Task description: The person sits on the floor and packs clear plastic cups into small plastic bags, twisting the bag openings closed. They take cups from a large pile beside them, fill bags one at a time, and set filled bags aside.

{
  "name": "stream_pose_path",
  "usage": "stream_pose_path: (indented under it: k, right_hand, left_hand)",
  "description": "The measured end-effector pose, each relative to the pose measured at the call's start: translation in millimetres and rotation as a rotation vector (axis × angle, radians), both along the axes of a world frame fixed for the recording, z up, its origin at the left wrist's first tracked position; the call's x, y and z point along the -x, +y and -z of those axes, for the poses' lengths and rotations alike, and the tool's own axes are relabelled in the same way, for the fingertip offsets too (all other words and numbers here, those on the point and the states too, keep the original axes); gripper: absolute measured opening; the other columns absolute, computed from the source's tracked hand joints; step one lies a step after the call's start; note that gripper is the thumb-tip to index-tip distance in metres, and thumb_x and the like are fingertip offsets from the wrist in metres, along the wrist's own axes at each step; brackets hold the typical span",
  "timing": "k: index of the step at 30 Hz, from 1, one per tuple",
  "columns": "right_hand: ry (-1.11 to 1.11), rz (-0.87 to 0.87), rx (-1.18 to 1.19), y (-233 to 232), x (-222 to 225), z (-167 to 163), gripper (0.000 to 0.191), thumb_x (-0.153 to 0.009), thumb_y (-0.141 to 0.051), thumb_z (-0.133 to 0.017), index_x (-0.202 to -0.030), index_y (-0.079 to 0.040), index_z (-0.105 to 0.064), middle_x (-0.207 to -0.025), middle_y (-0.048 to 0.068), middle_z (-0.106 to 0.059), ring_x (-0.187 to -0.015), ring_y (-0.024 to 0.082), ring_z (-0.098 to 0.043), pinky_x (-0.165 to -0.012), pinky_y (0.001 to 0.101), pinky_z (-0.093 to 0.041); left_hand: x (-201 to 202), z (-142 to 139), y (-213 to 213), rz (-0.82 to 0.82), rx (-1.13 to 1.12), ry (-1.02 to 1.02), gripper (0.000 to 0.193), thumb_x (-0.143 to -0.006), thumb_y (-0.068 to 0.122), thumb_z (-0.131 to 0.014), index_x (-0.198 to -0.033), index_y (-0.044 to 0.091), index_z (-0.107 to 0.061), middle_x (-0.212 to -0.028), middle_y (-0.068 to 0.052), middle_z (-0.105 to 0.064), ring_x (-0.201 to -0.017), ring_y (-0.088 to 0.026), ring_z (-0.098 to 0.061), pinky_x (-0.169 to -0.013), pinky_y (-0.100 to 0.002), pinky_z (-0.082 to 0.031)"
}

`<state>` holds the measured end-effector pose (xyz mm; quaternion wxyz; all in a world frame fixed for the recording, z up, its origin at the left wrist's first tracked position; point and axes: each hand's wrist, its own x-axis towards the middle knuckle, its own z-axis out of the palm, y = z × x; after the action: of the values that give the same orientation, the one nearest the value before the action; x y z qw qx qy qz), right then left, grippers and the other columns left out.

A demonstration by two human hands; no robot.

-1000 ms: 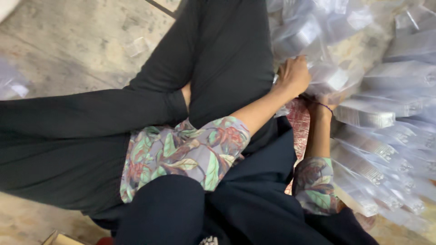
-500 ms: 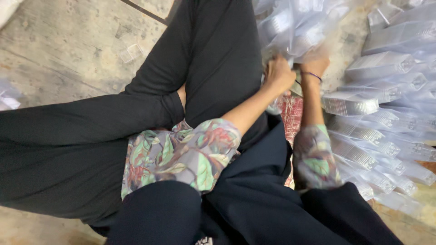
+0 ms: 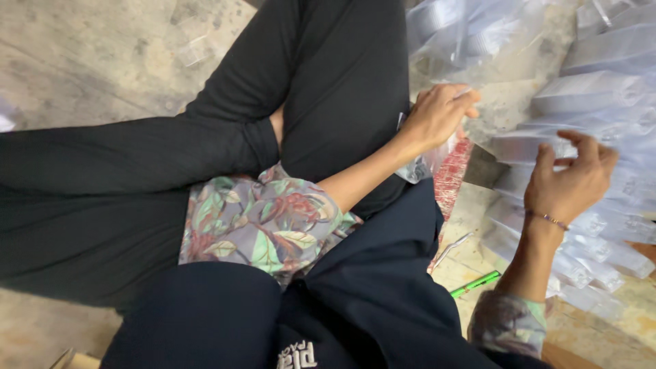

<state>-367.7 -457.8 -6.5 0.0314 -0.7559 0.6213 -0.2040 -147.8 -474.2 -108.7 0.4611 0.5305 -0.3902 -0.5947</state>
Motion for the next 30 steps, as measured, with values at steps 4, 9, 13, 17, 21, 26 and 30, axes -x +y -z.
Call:
stream_pose_path:
  k: [4,9,13,17,21,26,30]
  right_hand:
    - [-0.089,-0.018,-0.024,-15,7,12,0.034,-0.085,0.003,-0.071,-0.119,-0.005,-0.068,-0.122,0.019,-0.055,-0.093,0.027,-0.068,-0.078,0.0335,-0.061]
    - [0.028,0.003,-0.031,-9,22,18,0.038,-0.085,0.002,-0.081,-0.119,-0.005,-0.065,-0.118,0.019,-0.055,-0.086,0.031,-0.068,-0.074,0.0386,-0.059]
    - [-0.209,-0.030,-0.149,-8,0,25,0.034,-0.098,0.001,-0.082,-0.125,-0.005,-0.062,-0.128,0.018,-0.056,-0.094,0.027,-0.077,-0.077,0.0357,-0.062]
    - [-0.230,-0.237,-0.110,-23,-65,13,0.036,-0.102,0.000,-0.077,-0.134,-0.004,-0.061,-0.127,0.021,-0.062,-0.093,0.024,-0.076,-0.077,0.0330,-0.060]
    - [-0.597,-0.018,-0.224,-13,-110,-37,0.023,-0.101,-0.013,-0.064,-0.123,-0.009,-0.062,-0.109,0.006,-0.069,-0.079,0.009,-0.066,-0.067,0.0248,-0.057]
    - [-0.506,-0.350,-0.404,12,-120,-69,0.017,-0.106,-0.011,-0.071,-0.115,0.002,-0.065,-0.105,0.006,-0.068,-0.096,0.008,-0.061,-0.087,0.0236,-0.051]
    - [-0.702,-0.199,-0.591,13,-111,-50,0.015,-0.105,-0.009,-0.076,-0.102,0.003,-0.067,-0.086,-0.001,-0.059,-0.076,0.004,-0.047,-0.068,0.0204,-0.038]
  left_hand:
    - [-23,-20,17,-0.022,0.181,0.157,0.067,-0.103,0.054,-0.042,-0.136,0.001,-0.065,-0.110,-0.012,-0.084,-0.117,-0.024,-0.071,-0.104,-0.034,-0.051]
    - [-40,-38,28,0.020,0.019,0.230,0.094,-0.096,0.074,-0.036,-0.153,-0.001,-0.045,-0.123,-0.016,-0.079,-0.130,-0.026,-0.062,-0.109,-0.035,-0.044]
    - [-32,-45,36,-0.021,0.085,0.083,0.101,-0.094,0.079,-0.036,-0.157,0.000,-0.042,-0.144,-0.020,-0.063,-0.137,-0.031,-0.059,-0.114,-0.037,-0.042]
    - [-29,-49,39,0.001,0.050,0.007,0.102,-0.093,0.081,-0.033,-0.159,0.003,-0.038,-0.141,-0.022,-0.066,-0.136,-0.032,-0.061,-0.112,-0.037,-0.046]
    - [-37,-52,39,-0.013,0.077,-0.110,0.101,-0.095,0.082,-0.029,-0.160,0.006,-0.037,-0.149,-0.023,-0.058,-0.140,-0.034,-0.053,-0.114,-0.037,-0.041]
    - [-39,-53,42,0.135,-0.100,0.074,0.102,-0.092,0.081,-0.032,-0.170,0.014,-0.027,-0.133,-0.024,-0.069,-0.115,-0.039,-0.068,-0.094,-0.045,-0.058]
    - [-42,-52,47,0.104,0.157,-0.011,0.097,-0.099,0.080,-0.035,-0.164,0.008,-0.034,-0.148,-0.022,-0.061,-0.140,-0.032,-0.056,-0.114,-0.038,-0.046]
